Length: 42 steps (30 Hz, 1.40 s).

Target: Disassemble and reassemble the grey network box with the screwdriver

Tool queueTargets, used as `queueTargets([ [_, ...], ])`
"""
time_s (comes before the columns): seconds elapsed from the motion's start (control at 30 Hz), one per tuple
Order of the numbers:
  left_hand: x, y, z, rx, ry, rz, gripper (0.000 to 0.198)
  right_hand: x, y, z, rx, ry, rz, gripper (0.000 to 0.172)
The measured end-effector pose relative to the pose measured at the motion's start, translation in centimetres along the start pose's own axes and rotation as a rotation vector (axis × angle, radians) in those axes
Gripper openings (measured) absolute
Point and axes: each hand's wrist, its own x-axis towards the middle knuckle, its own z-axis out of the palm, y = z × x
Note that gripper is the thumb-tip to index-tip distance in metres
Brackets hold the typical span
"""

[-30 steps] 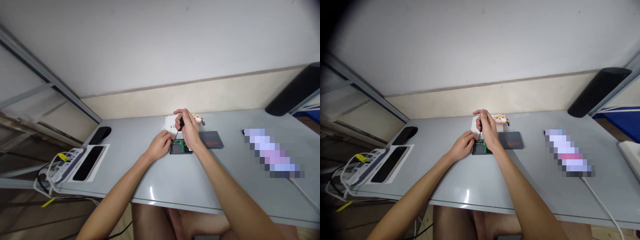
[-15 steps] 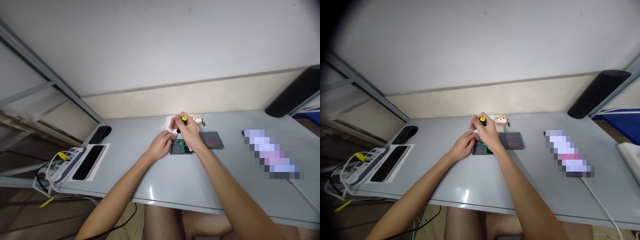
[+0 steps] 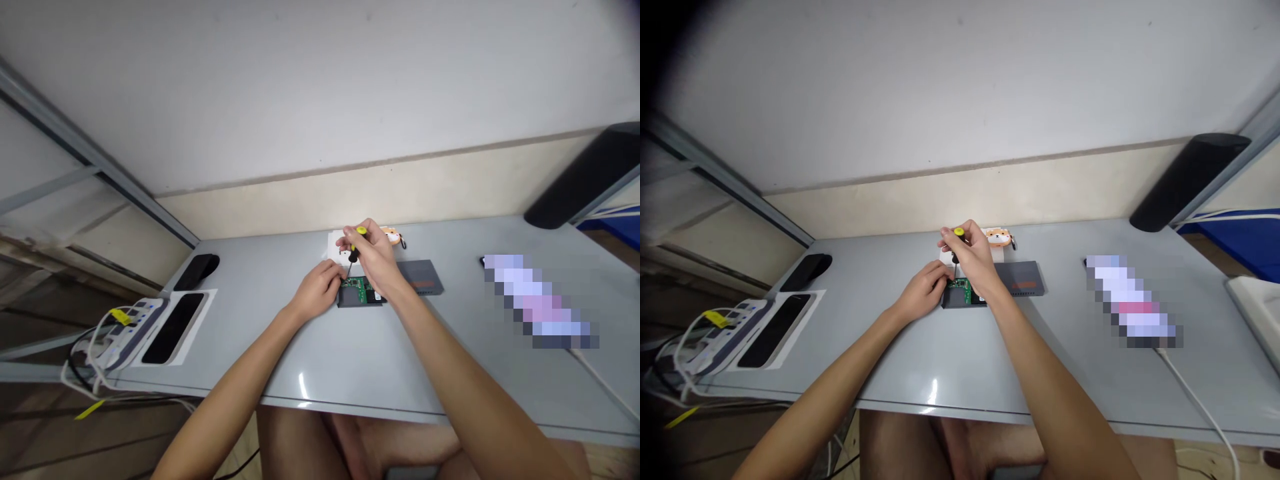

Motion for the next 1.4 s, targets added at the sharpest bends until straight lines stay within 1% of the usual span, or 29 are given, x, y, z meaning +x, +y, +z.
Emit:
queueTargets([
  [0.07, 0.0, 0.0, 0.0, -0.005, -0.005, -0.002, 0.026, 0.2, 0.4, 0.1, -0.003, 0.07, -0.04, 0.058],
  [0.13, 0.0, 0.1, 0.0, -0.009, -0.007, -0.003, 0.026, 0.3, 0.8, 0.0, -0.038, 0.102, -0.073, 0.061],
  [0.2, 0.0, 0.1, -0.1, -0.007, -0.015, -0.011, 0.027, 0.4, 1.0, -0.2, -0.08, 0.104, -0.095, 0.058],
  [0.27, 0.0, 0.2, -0.1, -0.003, -0.026, -0.026, 0.027, 0.5, 1.1, -0.4, -0.087, 0.103, -0.094, 0.051],
  [0.37, 0.0, 0.2, -0.2, -0.003, -0.038, -0.048, 0.028, 0.6, 1.0, -0.5, -0.056, 0.056, -0.066, 0.045],
  [0.43, 0.0, 0.2, -0.2, -0.01, -0.036, -0.044, 0.028, 0.5, 0.9, -0.5, -0.05, 0.025, -0.061, 0.047],
  [0.5, -0.1, 0.2, -0.2, -0.014, -0.033, -0.033, 0.029, 0.4, 0.7, -0.4, -0.067, 0.027, -0.069, 0.052],
  [0.57, -0.1, 0.1, -0.2, -0.012, -0.035, -0.03, 0.029, 0.2, 0.6, -0.3, -0.119, 0.039, -0.079, 0.056],
  [0.63, -0.1, 0.1, -0.2, -0.005, -0.041, -0.033, 0.029, 0.1, 0.6, -0.3, -0.196, 0.05, -0.106, 0.056],
  [0.73, 0.0, 0.1, -0.3, 0.009, -0.038, -0.034, 0.028, 0.0, 0.8, -0.3, -0.284, 0.028, -0.167, 0.046],
  [0.83, -0.1, 0.1, -0.4, 0.043, -0.037, -0.022, 0.027, -0.3, 1.0, 0.0, -0.336, -0.08, -0.183, 0.034],
  [0.9, -0.2, 0.1, -0.5, 0.08, -0.05, -0.019, 0.027, -0.8, 0.7, 0.3, -0.358, -0.134, -0.179, 0.027],
  [0.97, -0.4, 0.1, -0.7, 0.102, -0.057, -0.019, 0.028, -1.5, -0.4, 0.5, -0.395, -0.13, -0.231, 0.02],
  [1.03, -0.6, 0.2, -0.8, 0.08, -0.046, -0.019, 0.03, -2.2, -2.2, 0.3, -0.478, -0.078, -0.353, 0.013],
  [1.1, -0.7, 0.2, -1.1, 0.01, -0.032, -0.029, 0.032, -2.9, -4.7, -0.7, -0.605, -0.022, -0.473, 0.011],
  [1.13, -0.7, 0.1, -1.3, -0.038, -0.03, -0.043, 0.032, -3.2, -5.9, -1.6, -0.704, -0.037, -0.481, 0.012],
  [1.17, -0.8, 0.1, -1.5, -0.092, -0.035, -0.065, 0.033, -3.4, -7.0, -2.8, -0.833, -0.095, -0.448, 0.014],
  [1.2, -0.8, 0.1, -1.8, -0.148, -0.046, -0.09, 0.035, -3.5, -7.9, -4.1, -0.973, -0.173, -0.392, 0.016],
  [1.23, -0.8, 0.1, -2.1, -0.203, -0.068, -0.118, 0.038, -3.6, -8.6, -5.6, -1.124, -0.262, -0.3, 0.021],
  [1.3, -0.9, 0.0, -2.8, -0.287, -0.133, -0.159, 0.043, -3.8, -9.1, -8.7, -1.414, -0.437, -0.079, 0.032],
  [1.33, -1.0, 0.0, -3.2, -0.312, -0.175, -0.166, 0.046, -3.9, -9.1, -10.1, -1.522, -0.498, 0.02, 0.036],
  [1.37, -1.1, 0.0, -3.5, -0.324, -0.214, -0.163, 0.052, -4.0, -9.0, -11.4, -1.599, -0.536, 0.086, 0.042],
  [1.4, -1.1, 0.1, -3.7, -0.321, -0.243, -0.152, 0.058, -4.2, -8.8, -12.3, -1.644, -0.579, 0.116, 0.047],
])
